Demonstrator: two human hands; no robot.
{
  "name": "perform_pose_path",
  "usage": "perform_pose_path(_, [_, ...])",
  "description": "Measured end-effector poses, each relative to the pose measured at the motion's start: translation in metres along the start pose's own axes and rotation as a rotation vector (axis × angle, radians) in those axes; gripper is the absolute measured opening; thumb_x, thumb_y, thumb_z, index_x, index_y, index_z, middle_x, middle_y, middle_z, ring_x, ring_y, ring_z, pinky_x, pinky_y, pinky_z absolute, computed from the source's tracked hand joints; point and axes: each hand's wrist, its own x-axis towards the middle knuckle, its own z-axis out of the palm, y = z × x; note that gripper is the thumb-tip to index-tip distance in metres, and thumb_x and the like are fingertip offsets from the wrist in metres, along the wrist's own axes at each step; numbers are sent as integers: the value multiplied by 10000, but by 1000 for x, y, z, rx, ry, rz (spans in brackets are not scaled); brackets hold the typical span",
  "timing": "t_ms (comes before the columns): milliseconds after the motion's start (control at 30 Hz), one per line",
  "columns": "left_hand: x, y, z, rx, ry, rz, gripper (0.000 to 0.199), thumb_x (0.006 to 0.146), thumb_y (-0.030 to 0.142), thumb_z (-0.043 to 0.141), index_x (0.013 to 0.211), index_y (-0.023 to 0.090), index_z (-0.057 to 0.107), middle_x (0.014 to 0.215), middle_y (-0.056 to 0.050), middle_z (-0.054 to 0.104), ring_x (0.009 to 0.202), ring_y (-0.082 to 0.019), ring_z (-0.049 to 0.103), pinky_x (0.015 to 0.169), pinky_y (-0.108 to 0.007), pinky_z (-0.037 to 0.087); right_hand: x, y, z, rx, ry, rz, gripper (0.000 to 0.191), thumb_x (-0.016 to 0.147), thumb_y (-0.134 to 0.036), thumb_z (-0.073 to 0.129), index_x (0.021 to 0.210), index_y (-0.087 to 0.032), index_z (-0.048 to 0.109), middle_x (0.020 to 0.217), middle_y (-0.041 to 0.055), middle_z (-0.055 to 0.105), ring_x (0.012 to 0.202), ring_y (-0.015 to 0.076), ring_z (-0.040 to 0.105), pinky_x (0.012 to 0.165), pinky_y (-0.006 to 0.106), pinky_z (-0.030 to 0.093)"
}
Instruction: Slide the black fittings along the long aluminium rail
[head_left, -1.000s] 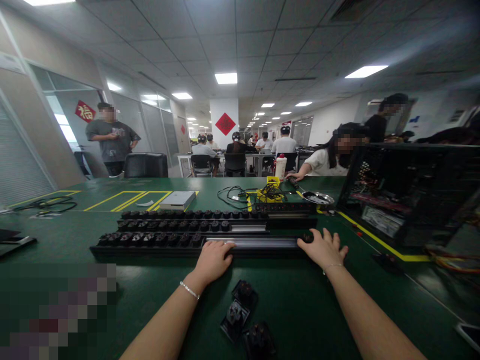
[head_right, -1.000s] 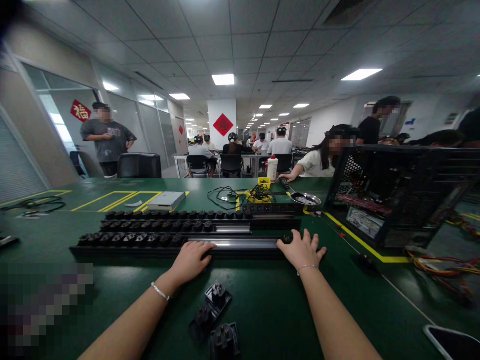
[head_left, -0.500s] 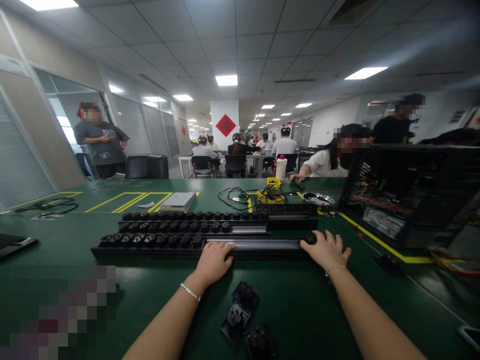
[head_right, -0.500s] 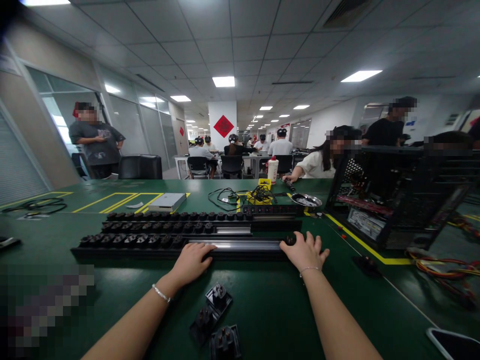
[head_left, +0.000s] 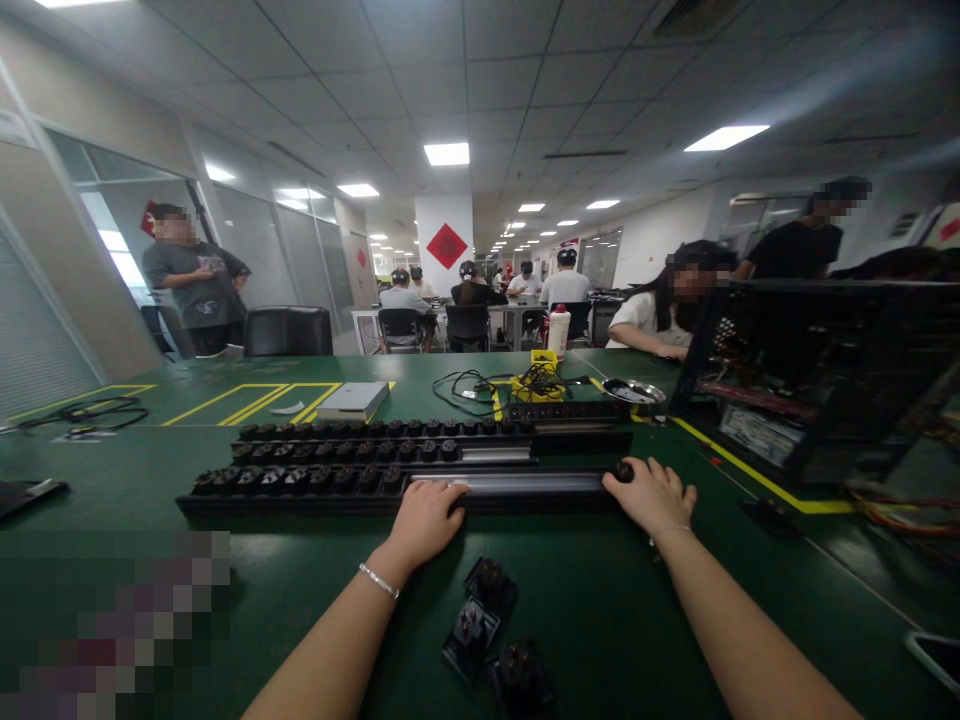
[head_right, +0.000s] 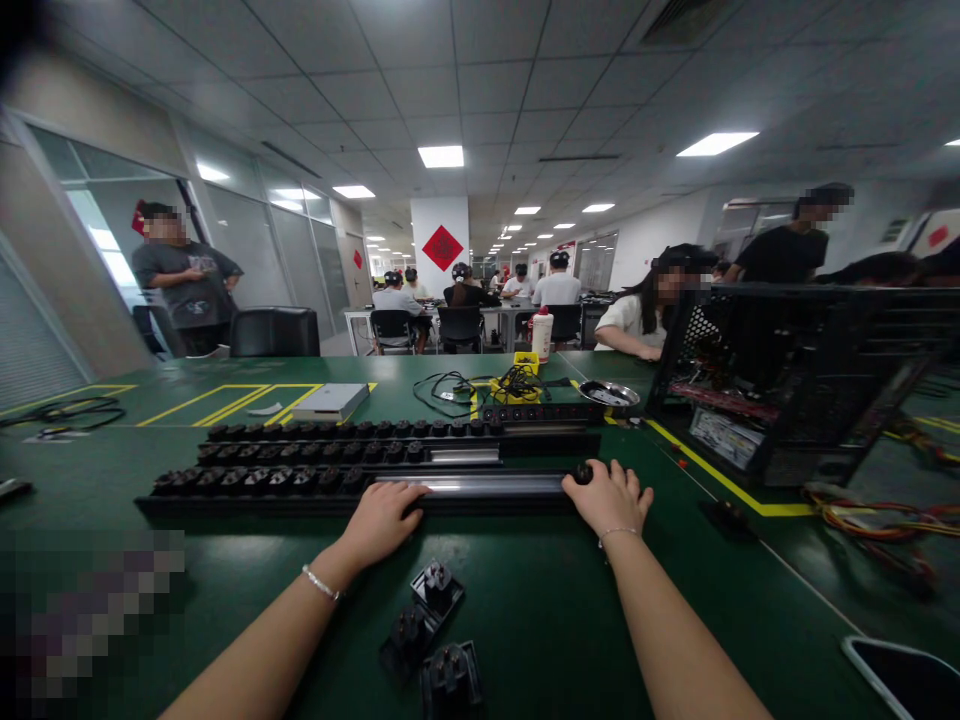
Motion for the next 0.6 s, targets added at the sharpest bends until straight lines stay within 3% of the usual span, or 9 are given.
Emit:
perform_pose_path(100, [0, 1, -1, 5, -7, -11, 325, 825, 302, 457, 1135, 312, 555, 1038, -6, 644, 1007, -189, 551, 901, -350, 347, -2, 1, -1, 5, 5, 6, 647, 726, -602, 370, 1245, -240, 503, 1402, 103, 375, 1307, 334, 247, 1042, 535, 163])
perform_pose_path(233, [0, 2, -3, 26, -10, -9, 322, 822, 295, 457, 1128, 303, 558, 1016, -10, 649, 984, -191, 559, 882, -353, 355, -2, 4, 0, 16, 5, 39, 696, 711, -646, 363, 1271, -247, 475, 1423, 114, 336, 1320, 368, 197, 1018, 590, 156])
perform_pose_path(600, [0, 2, -4, 25, -14, -16, 325, 821, 292, 457, 1131, 303, 554, 1029, -10, 647, 994, -185, 554, 899, -348, 347, -3, 4, -6, 55, 47, 43, 643, 717, -598, 383, 1248, -248, 482, 1379, 106, 392, 1256, 339, 328, 1009, 543, 230])
